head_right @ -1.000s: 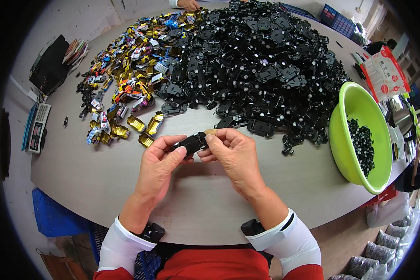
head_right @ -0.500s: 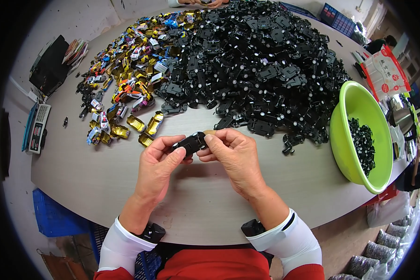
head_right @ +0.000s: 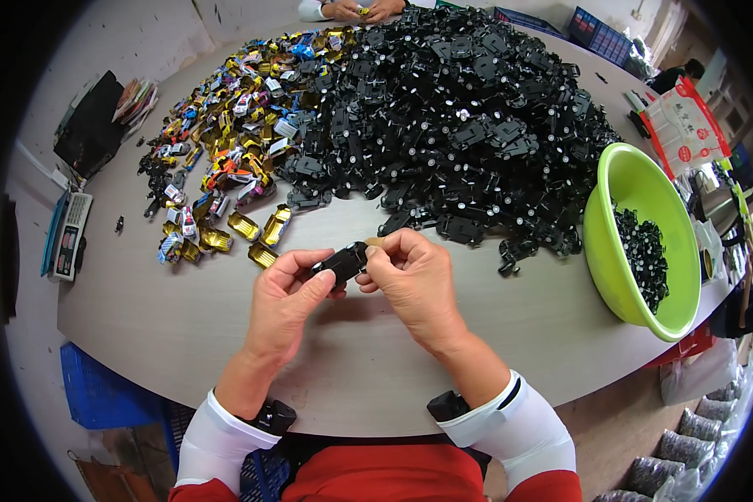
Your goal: Assembling various components of small plastic toy cars at a workstation.
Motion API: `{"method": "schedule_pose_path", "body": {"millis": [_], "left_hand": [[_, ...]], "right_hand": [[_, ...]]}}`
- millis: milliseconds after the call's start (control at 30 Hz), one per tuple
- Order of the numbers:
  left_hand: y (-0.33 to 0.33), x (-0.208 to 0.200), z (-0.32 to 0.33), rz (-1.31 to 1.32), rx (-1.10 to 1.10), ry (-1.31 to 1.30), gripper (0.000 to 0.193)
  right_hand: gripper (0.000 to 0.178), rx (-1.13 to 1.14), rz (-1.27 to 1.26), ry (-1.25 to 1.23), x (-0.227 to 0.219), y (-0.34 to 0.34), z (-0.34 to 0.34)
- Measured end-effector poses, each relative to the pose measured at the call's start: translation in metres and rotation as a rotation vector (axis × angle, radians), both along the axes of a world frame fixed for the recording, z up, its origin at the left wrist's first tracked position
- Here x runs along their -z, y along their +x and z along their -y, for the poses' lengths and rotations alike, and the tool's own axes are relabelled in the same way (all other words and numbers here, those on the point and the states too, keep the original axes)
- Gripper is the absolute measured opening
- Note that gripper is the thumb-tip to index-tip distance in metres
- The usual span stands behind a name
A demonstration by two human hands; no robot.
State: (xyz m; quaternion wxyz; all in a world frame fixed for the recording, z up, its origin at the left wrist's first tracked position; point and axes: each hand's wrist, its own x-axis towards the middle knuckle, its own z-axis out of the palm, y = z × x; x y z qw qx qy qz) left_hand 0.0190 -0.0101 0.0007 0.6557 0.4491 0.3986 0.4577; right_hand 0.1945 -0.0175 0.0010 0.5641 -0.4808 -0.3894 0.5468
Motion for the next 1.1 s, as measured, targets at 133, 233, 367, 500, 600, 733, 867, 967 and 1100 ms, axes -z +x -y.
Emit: {"method": "schedule_pose_path", "body": {"millis": [133,233,367,500,600,733,867,967,1100], "left_hand": [[-0.002,-0.005,0.003,-0.022,0.015,0.000,0.027],[-0.007,-0.008,0.003,0.004,0.043,-0.033,0.027],[-0.013,-0.014,0.009,-0.006,0.028,-0.053,0.028],[-0.013,-0.017,0.014,-0.025,-0.005,-0.021,0.029],[-0.013,-0.017,0.020,-0.066,-0.027,0.015,0.030],[-0.009,-0.014,0.027,-0.118,-0.040,0.046,0.030],[-0.011,-0.006,0.032,-0.087,-0.069,0.055,0.025],[-0.026,-0.006,0.034,-0.108,-0.026,-0.037,0.027],[-0.062,0.006,0.033,-0.384,-0.024,0.073,0.030]], "right_hand": [[0.008,-0.005,0.012,-0.013,-0.004,0.000,0.001],[0.009,-0.048,-0.028,-0.037,-0.007,0.001,0.002],[0.011,-0.094,-0.070,-0.058,-0.010,-0.001,0.004],[0.012,-0.110,-0.076,-0.041,-0.013,-0.003,0.008],[0.012,-0.113,-0.059,-0.030,-0.012,-0.003,0.010],[0.010,-0.095,-0.062,-0.031,-0.012,-0.004,0.012],[0.010,-0.135,-0.001,-0.038,-0.005,-0.005,0.015],[0.012,-0.229,0.150,-0.061,-0.002,-0.001,0.013],[0.015,0.075,0.985,0.489,0.010,0.033,0.006]]}}
